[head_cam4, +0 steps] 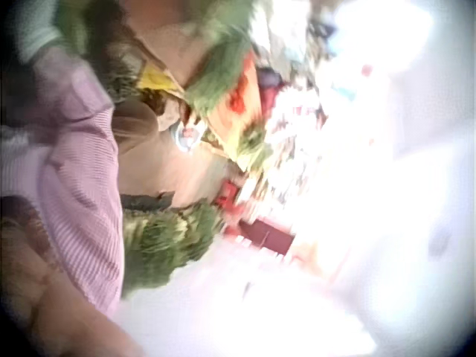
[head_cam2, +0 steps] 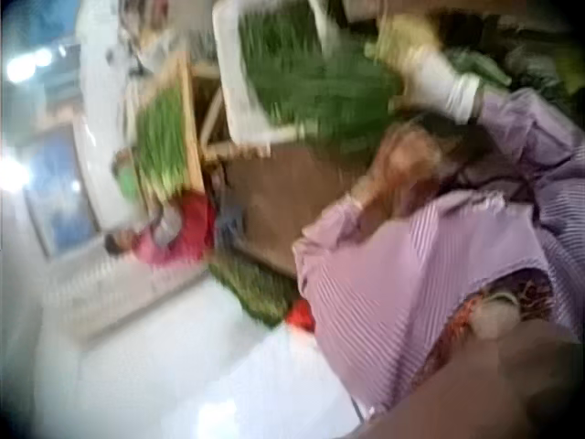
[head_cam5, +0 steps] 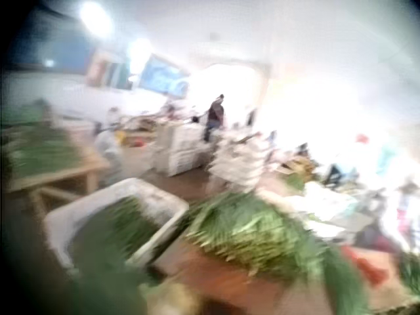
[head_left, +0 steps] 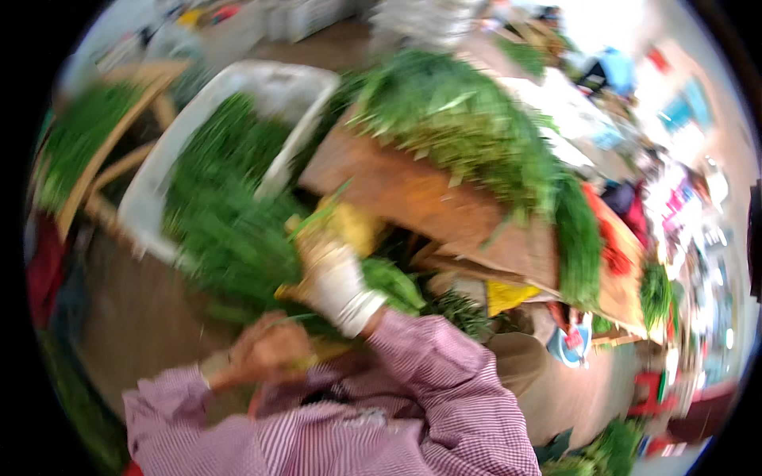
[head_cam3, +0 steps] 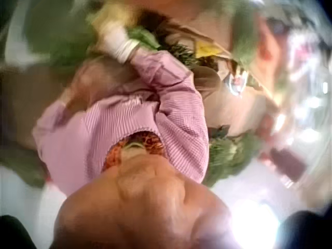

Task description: The person sorts bundles of scallions from a plastic crate, removes individual yellowed or damaged leaves by hand, and places the cleaned bundles onto a wooden work table.

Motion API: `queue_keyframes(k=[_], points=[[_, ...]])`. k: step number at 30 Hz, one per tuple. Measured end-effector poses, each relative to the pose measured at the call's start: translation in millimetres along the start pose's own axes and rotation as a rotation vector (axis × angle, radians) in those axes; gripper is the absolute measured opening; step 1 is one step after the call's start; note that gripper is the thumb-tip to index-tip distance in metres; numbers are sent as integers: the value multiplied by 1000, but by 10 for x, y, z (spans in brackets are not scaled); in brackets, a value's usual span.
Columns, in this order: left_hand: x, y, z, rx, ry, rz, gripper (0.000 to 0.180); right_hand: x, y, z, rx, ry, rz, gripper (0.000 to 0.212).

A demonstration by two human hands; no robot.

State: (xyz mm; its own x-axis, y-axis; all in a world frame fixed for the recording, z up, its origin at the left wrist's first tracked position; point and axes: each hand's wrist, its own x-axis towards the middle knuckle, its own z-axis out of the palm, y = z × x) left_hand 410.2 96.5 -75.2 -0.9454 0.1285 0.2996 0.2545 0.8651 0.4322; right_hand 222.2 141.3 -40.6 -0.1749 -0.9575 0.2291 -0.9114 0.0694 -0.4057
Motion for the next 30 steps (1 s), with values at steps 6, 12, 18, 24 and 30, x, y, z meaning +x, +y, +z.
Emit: queue_keyframes(k=[6, 12, 18, 24, 30], points=[[-303, -91, -162, -170, 202, -1037, 71, -3, -23, -4, 24, 169, -119, 90], [133, -366, 23, -1160, 781, -950, 73, -18, -48, 62, 40, 137, -94, 91], [622, -594, -134, -1633, 1112, -742, 58, 58, -79, -210, 132, 208, -94, 90], [891, -525, -262, -1627, 1202, -517, 47, 243, 81, -337, 665, -25, 197, 103], [1386, 8, -621, -1280, 1125, -539, 37, 111, 189, -580, 1253, -16, 78, 82]])
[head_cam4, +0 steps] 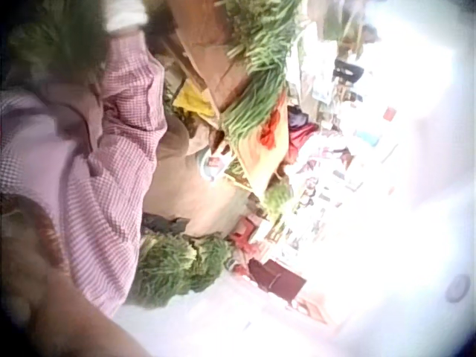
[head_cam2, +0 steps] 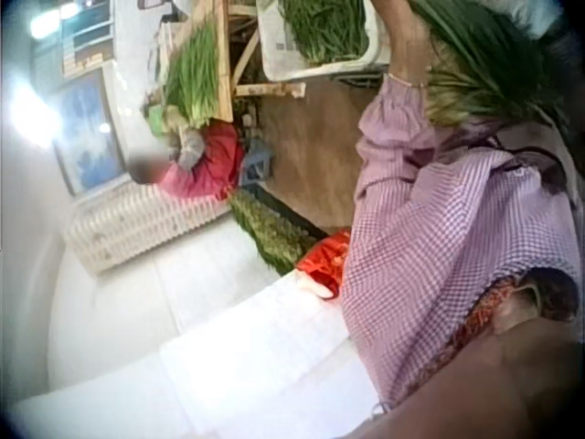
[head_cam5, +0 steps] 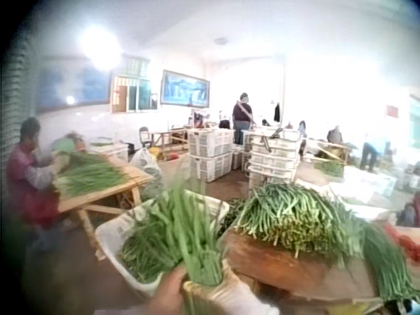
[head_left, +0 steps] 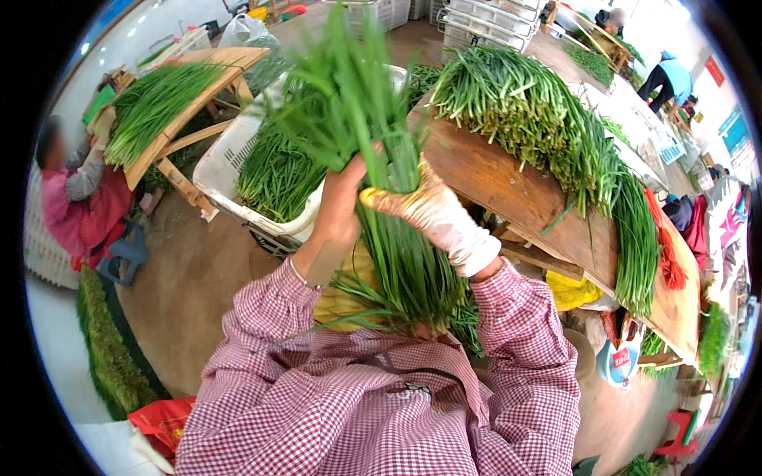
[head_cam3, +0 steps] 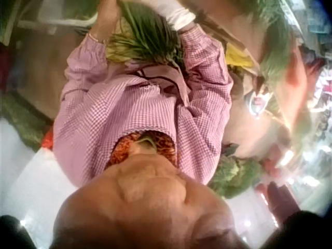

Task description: The person sorts bundles of scallions from a plastic crate, removes individual yellowed or damaged leaves by hand, and places the cleaned bundles onto a wooden work table.

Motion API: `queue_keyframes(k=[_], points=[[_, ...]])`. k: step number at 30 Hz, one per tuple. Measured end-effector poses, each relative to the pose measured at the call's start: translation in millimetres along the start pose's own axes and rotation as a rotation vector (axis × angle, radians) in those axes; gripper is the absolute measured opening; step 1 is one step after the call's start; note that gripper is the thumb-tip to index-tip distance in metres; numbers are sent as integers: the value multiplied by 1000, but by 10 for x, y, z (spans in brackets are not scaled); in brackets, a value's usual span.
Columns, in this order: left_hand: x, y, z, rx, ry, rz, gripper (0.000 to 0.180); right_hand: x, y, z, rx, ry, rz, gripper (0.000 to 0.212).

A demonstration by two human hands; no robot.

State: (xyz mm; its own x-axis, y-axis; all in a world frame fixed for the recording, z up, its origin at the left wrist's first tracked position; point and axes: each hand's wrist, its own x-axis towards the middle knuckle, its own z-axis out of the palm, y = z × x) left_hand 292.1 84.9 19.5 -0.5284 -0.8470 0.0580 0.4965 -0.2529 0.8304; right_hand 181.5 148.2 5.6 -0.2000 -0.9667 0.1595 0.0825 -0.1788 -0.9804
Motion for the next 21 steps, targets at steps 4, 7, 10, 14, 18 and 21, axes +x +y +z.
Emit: queue_keyframes(k=[4, 7, 10, 14, 18, 21], points=[[-49, 370, 687, 90, -232, 141, 35, -350, -876, -62, 25, 76, -45, 53], [164, 656, 1113, 182, -508, 456, 35, -390, -1315, -197, -277, 167, -246, 36], [375, 990, 1614, 240, -702, 356, 36, -357, -1699, -292, -272, 250, -408, 34], [686, 1121, 1851, 264, -839, 516, 37, -122, -1903, -369, -97, 467, -463, 45], [1258, 683, 1578, 523, -768, 818, 29, 75, -1394, -582, -578, 391, -588, 39], [1251, 369, 1319, 572, -856, 645, 44, 290, -913, -1024, 176, 148, -436, 48]])
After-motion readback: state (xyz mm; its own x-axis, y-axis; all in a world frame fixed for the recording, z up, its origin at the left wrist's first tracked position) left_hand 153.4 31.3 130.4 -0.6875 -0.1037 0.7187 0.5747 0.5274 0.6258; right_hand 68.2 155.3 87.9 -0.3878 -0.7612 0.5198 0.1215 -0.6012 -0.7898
